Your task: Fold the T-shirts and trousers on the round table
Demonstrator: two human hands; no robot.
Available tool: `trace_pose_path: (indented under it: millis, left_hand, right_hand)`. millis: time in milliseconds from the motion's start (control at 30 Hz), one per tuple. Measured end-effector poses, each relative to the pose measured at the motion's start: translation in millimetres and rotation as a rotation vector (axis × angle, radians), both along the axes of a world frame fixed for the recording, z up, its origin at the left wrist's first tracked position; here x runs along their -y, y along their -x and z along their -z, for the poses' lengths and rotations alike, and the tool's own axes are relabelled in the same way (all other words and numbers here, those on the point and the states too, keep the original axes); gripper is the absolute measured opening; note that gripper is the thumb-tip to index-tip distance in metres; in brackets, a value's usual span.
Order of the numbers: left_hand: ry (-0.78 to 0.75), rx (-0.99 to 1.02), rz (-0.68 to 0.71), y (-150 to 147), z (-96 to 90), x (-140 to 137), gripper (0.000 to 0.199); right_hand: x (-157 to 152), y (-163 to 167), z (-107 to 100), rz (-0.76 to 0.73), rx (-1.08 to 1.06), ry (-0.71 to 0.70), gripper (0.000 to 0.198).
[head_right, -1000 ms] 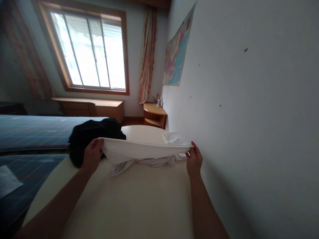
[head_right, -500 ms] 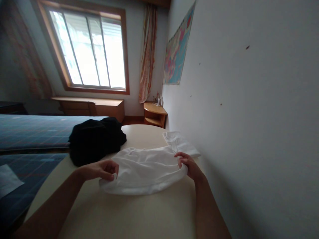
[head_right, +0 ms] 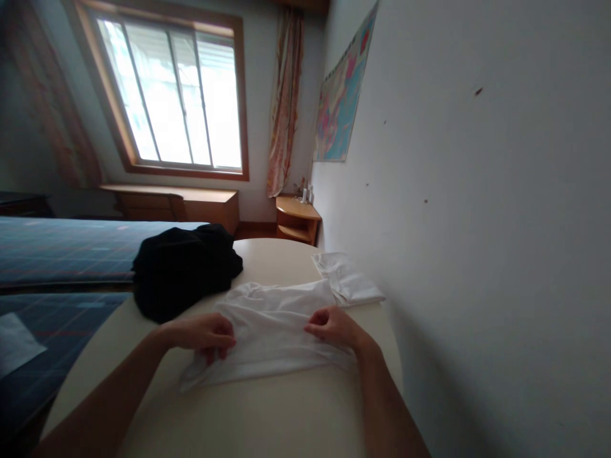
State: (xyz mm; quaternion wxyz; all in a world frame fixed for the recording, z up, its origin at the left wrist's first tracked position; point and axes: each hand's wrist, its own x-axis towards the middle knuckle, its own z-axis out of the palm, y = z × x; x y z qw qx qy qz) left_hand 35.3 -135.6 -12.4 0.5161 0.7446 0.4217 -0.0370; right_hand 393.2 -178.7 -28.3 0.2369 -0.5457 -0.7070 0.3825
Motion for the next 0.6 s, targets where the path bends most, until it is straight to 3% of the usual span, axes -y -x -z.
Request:
trace_pose_path:
  millis: [233,433,600]
  left_hand:
    - [-0.548,-0.062,0.048,-20,2.2,12,0.027]
    - [-0.541,-0.153,0.077,-29,-1.6,24,0.023]
    - [-0.446,-0.137,0.109,-26,0.4,21,0.024]
  right_hand:
    - [8,36,-4,-0.115,0.274,-0.077,0.034]
    - [14,37,-6,-0.104,0.315,0.012,0.02]
    - [18,38,-13,-0.159,0.278,0.082,0.014]
